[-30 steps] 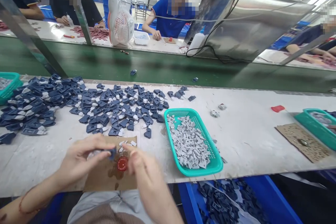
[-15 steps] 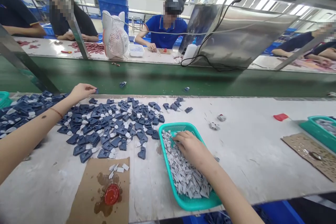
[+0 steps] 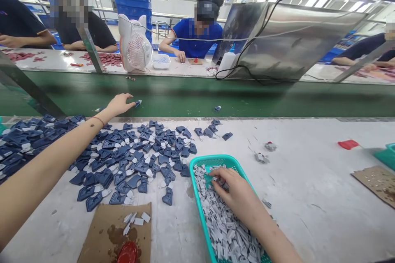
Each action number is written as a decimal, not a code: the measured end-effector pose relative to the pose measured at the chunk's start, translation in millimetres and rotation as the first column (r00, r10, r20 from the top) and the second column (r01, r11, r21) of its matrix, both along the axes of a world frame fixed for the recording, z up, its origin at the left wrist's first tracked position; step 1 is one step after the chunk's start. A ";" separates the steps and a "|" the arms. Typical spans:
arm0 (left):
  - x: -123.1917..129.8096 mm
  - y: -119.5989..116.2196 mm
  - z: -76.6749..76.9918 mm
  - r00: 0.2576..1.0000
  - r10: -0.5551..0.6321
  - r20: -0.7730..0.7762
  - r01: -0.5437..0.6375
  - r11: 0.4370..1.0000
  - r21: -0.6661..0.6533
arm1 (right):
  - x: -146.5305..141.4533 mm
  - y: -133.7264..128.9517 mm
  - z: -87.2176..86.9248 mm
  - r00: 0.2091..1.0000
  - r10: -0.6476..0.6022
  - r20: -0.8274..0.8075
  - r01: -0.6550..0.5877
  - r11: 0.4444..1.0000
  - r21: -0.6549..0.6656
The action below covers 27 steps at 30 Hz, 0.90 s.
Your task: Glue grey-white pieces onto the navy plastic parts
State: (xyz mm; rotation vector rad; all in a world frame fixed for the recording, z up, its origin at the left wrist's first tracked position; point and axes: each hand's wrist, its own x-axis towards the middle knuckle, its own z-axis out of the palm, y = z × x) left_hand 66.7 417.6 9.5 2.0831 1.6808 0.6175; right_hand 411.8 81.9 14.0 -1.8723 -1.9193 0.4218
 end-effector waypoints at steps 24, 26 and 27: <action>3.4 -290.4 52.8 0.298 0.504 0.811 0.641 0.524 -0.561 | -154.0 -42.3 44.1 0.774 0.021 -0.632 0.194 0.944 0.269; 0.4 -311.8 49.2 0.324 0.465 0.824 0.634 0.539 -0.554 | -170.4 -47.0 43.1 0.774 0.075 -0.629 0.145 0.946 0.291; -1.5 -320.3 47.8 0.343 0.441 0.829 0.633 0.544 -0.551 | -177.1 -49.6 41.9 0.769 0.095 -0.632 0.127 0.947 0.296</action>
